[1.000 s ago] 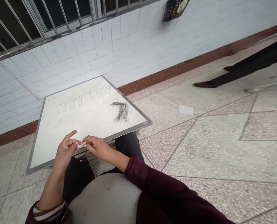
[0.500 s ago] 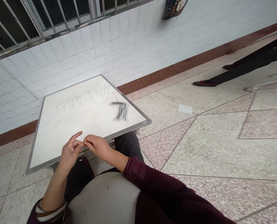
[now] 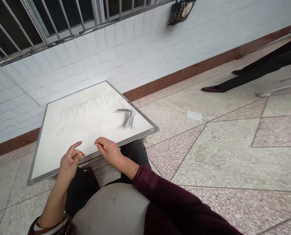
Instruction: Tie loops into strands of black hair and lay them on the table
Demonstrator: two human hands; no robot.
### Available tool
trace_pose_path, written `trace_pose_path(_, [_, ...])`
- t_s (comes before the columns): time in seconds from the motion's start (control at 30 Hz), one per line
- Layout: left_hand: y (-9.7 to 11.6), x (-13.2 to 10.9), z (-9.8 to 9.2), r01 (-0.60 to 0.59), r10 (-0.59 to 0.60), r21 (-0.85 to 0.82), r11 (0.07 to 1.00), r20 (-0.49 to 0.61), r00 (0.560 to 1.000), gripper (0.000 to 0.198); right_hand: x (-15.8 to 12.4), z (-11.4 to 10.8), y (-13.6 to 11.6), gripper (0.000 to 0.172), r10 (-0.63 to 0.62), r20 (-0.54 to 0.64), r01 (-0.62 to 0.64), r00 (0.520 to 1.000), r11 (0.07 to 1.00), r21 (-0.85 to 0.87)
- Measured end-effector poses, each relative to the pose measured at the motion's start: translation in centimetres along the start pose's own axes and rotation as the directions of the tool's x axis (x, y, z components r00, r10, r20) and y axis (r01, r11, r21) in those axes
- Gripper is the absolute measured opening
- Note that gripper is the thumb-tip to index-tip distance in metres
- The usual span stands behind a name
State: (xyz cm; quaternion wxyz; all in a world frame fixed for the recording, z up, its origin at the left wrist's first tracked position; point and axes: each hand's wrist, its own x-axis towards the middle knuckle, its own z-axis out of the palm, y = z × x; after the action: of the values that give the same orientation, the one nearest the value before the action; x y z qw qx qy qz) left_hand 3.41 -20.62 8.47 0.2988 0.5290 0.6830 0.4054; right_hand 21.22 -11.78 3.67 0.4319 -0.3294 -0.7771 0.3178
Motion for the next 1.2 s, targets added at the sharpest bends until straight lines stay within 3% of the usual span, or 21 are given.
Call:
trace_pose_path(0.1, [-1.2, 0.3, -1.0, 0.044, -0.051, -0.049, 0.998, -0.148, 0.988, 0.051, 0.8, -1.2, 1.4, 0.012, 0.171, -0.1, -0.161, 0.98, 0.982, 0.097])
trace_pose_path(0.2, [-2.1, 0.5, -1.6, 0.065, -0.087, -0.11, 0.992, -0.211, 0.974, 0.056, 1.6, -2.6, 2.5, 0.017, 0.369, -0.138, -0.317, 0.919, 0.901, 0.295])
trace_pose_path(0.3, [-2.4, 0.5, -0.4, 0.11, -0.131, -0.184, 0.977, -0.107, 0.986, 0.057, 2.2, -3.6, 2.8, 0.022, 0.446, -0.137, -0.353, 0.885, 0.832, 0.427])
trace_pose_path(0.47, [-1.9, -0.5, 5.2, 0.182, -0.132, -0.325, 0.928, 0.17, 0.977, 0.06, 2.5, -3.7, 1.9, 0.024, 0.443, -0.101, -0.333, 0.891, 0.789, 0.516])
trace_pose_path(0.63, [-1.4, -1.9, 9.0, 0.261, -0.088, -0.384, 0.886, 0.413, 0.906, 0.06, 2.7, -3.3, 1.8, 0.024, 0.45, -0.095, -0.334, 0.888, 0.773, 0.539])
trace_pose_path(0.7, [-1.3, -2.1, 9.4, 0.319, -0.106, -0.414, 0.852, 0.461, 0.881, 0.062, 2.7, -3.2, 2.0, 0.023, 0.451, -0.114, -0.327, 0.885, 0.779, 0.534])
trace_pose_path(0.83, [-1.0, -2.2, 9.4, 0.365, -0.115, -0.479, 0.798, 0.473, 0.874, 0.063, 2.6, -3.1, 2.2, 0.021, 0.437, -0.167, -0.308, 0.884, 0.812, 0.496])
trace_pose_path(1.07, [-1.0, -2.2, 9.5, 0.345, -0.125, -0.409, 0.845, 0.475, 0.871, 0.05, 2.3, -2.8, 2.5, 0.018, 0.428, -0.169, -0.331, 0.888, 0.85, 0.41])
trace_pose_path(1.2, [-1.3, -2.3, 10.0, 0.355, -0.113, -0.372, 0.858, 0.538, 0.835, 0.041, 2.2, -2.7, 3.2, 0.017, 0.417, -0.202, -0.323, 0.886, 0.869, 0.376])
